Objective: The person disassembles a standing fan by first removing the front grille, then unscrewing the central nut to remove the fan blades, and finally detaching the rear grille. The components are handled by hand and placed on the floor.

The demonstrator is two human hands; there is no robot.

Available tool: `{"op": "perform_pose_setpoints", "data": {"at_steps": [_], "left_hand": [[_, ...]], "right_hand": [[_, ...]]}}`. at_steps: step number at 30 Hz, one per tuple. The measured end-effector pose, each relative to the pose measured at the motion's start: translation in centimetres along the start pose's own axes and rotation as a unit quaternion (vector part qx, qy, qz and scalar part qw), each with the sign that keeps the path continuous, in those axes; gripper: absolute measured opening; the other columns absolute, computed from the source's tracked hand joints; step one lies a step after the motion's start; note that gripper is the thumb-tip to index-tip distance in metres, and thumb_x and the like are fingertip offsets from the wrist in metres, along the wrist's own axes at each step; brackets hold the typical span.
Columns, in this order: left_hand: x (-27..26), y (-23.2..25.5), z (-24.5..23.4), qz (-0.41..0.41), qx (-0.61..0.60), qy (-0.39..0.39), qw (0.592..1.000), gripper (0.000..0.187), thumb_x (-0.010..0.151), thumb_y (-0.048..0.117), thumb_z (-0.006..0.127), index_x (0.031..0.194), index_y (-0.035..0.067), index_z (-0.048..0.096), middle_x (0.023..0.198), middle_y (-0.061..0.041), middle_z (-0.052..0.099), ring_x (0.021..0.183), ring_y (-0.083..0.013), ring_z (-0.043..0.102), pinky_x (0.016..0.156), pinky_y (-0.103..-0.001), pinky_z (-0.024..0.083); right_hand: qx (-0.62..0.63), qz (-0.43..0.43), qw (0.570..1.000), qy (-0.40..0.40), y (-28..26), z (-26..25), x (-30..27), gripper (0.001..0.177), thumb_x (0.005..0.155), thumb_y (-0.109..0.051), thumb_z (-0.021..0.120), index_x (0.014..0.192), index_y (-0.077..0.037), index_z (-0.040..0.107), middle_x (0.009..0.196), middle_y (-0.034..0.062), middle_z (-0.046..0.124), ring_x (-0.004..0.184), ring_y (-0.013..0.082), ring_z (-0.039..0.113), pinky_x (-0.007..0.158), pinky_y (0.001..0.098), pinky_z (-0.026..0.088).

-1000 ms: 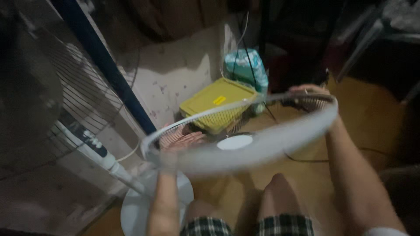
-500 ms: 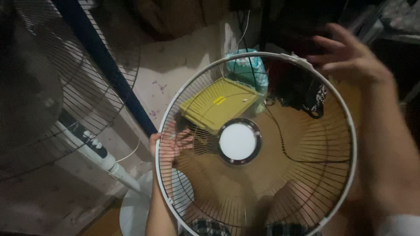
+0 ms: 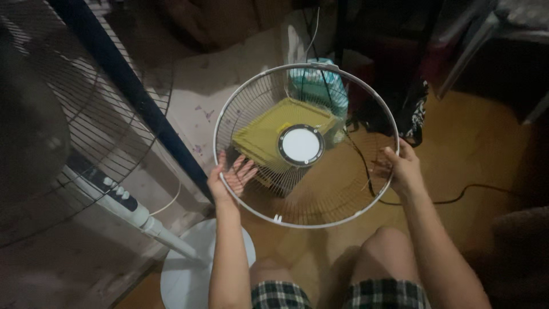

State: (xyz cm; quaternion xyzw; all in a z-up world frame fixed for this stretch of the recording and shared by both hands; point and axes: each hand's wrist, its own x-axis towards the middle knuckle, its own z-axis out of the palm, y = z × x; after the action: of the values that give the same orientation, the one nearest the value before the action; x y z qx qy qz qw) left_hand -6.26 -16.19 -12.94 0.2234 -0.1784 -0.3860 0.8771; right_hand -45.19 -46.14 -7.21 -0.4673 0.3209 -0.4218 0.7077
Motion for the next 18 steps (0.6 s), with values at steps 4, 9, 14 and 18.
{"op": "perform_pose_setpoints", "data": {"at_steps": [4, 9, 14, 18], "left_hand": [[2.3, -2.0, -1.9, 0.008, -0.002, 0.034, 0.999, 0.052, 0.096, 0.043, 0.055, 0.146, 0.033, 0.047, 0.145, -0.019, 0.055, 0.13, -0.0497, 0.053, 0.104, -0.067, 0.046], [1.9, -4.9, -2.9, 0.006, 0.104, 0.186, 0.977, 0.061, 0.097, 0.052, 0.061, 0.153, 0.039, 0.042, 0.144, -0.012, 0.049, 0.124, -0.0387, 0.056, 0.089, -0.058, 0.053], [-0.9, -10.0, 0.6, 0.065, 0.099, 0.292, 0.949, 0.077, 0.09, 0.027, 0.068, 0.152, 0.048, 0.028, 0.139, -0.005, 0.049, 0.115, -0.0403, 0.059, 0.077, -0.06, 0.054], [-0.7, -10.0, 1.5, 0.092, 0.088, 0.308, 0.943, 0.072, 0.092, 0.023, 0.068, 0.15, 0.042, 0.03, 0.137, 0.001, 0.051, 0.117, -0.0379, 0.061, 0.078, -0.062, 0.056]], "right_hand": [[0.072, -0.022, 0.997, 0.034, 5.1, -1.1, 4.2, 0.049, 0.098, 0.0, 0.057, 0.146, -0.009, 0.049, 0.111, 0.0113, 0.065, 0.081, 0.0267, 0.074, 0.065, 0.0513, 0.065], [0.122, -0.029, 0.99, 0.057, 9.7, -1.1, 7.2, 0.047, 0.099, 0.001, 0.058, 0.145, -0.01, 0.054, 0.103, 0.0102, 0.068, 0.077, 0.0246, 0.07, 0.062, 0.0504, 0.064], [0.161, 0.0, 0.981, 0.106, 13.1, 2.3, 9.4, 0.046, 0.097, 0.0, 0.059, 0.141, -0.014, 0.056, 0.101, 0.0067, 0.072, 0.076, 0.0251, 0.071, 0.058, 0.0503, 0.065], [0.156, 0.015, 0.984, 0.086, 14.9, 3.6, 9.7, 0.043, 0.103, -0.008, 0.06, 0.145, -0.018, 0.054, 0.093, 0.0121, 0.065, 0.073, 0.0263, 0.067, 0.059, 0.0504, 0.063]]}}
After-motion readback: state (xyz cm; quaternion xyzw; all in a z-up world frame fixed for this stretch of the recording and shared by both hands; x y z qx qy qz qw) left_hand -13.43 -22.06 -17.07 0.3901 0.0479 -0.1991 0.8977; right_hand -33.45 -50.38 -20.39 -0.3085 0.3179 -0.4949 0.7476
